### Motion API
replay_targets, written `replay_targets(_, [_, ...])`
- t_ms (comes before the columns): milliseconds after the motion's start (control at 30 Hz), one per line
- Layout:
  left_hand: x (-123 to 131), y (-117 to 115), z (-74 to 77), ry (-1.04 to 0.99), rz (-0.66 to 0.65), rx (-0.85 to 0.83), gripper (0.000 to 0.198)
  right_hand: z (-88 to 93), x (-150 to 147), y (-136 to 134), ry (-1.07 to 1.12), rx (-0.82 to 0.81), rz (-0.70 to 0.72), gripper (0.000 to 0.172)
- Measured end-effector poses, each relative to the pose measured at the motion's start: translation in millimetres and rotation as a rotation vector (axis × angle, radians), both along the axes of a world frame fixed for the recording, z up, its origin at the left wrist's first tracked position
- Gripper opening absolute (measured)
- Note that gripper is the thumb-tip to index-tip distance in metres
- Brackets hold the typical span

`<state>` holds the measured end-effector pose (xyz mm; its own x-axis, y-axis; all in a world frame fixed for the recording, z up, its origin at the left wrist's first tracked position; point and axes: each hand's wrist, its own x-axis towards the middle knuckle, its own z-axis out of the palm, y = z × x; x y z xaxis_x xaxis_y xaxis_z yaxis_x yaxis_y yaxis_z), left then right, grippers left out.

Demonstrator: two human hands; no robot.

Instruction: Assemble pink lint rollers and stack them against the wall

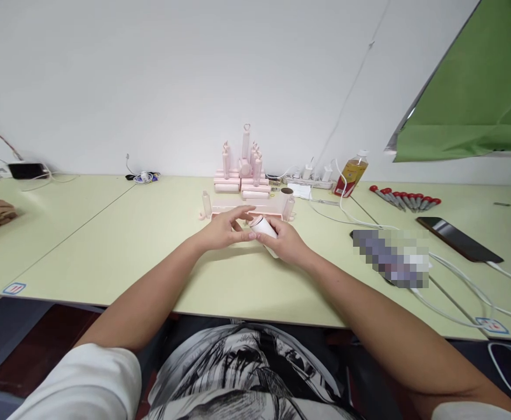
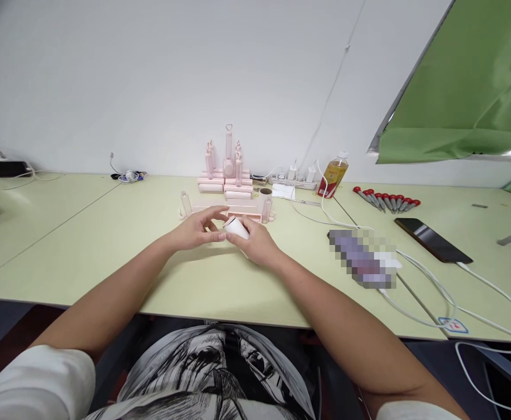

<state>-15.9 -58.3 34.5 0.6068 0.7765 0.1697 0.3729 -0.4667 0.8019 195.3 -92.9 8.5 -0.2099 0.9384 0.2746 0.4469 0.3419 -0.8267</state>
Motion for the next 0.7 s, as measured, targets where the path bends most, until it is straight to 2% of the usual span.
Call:
replay_targets(100, [1.4, -1.6, -0.3, -0.041, 0.040, 0.014, 0.099, 4.0, 0.3, -1.1, 0.009, 0.013, -0.050, 0.044])
replay_targets(167, [3.3, -3.4, -0.8, -0.083, 0.065, 0.021, 0.103, 5.5, 0.3, -2.0, 0.016, 0.012, -0.064, 0.043])
replay_targets(233, [4.3, -4.8, -0.5, -0.065, 0.034, 0.027, 0.097, 5.4, -0.3, -2.8, 0.022, 0.022, -0.074, 0.041])
replay_targets(367, [2.3, -5.7, 0.8, 0.113, -0.166, -0.037, 0.075, 2.0, -2.5, -3.0, -0.008, 0.037, -0.032, 0.035])
replay_targets(500, [2.2, -5.9, -1.4, 0.094, -0.186, -0.034, 0.087, 1.4, -2.7, -1.1, 0.021, 0.033, -0.042, 0.036])
replay_targets(600, [0.2, -3.3, -0.5, 0.052, -0.096, 0.016, 0.090, 3.0, -0.2, 0.0, 0.060, 0.018, -0.100, 0.038])
replay_targets(700, [-9.5, 4.5, 4.4, 0.165, 0.163, 0.109, 0.068, 3.5, 1.5, -0.1, 0.177, -0.055, -0.131, 0.053])
